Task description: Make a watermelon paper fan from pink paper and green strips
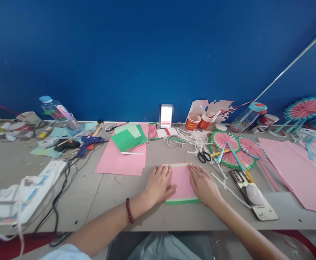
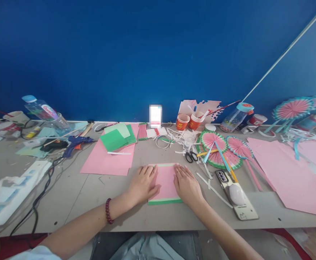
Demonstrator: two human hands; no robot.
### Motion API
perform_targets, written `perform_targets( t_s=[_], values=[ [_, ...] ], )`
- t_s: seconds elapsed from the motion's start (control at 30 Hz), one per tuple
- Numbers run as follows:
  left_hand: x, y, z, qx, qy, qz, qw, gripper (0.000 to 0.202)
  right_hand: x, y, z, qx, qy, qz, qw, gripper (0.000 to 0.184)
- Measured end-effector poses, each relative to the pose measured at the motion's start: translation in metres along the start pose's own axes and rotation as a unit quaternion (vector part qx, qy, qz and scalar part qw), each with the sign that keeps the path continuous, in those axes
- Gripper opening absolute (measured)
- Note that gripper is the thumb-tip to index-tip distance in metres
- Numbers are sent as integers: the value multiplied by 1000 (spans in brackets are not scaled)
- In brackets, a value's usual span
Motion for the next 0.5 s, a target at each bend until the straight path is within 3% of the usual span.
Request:
perform_targets(
  t_s=[0.17,0.33,0.5],
  values=[
    [1,3,4,-10,17,-20,1000,56,3,1,2,9,9,-11,1000,44],
    [-1,0,5,-8,30,-36,999,38,5,6,1,-7,16,-7,1000,40],
    [3,0,2,88,42,-4,995,42,2,9,-3,-16,29,-17,999,37]
  ],
)
Point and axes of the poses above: each hand's wrist, its own z-axis away from the middle knuckle, its own x-axis out of the palm, y = z × x, the point moved 3 cm from there along -z, towards the middle knuckle, and after that the axes turned 7 degrees about -y, right-handed, at the moved point
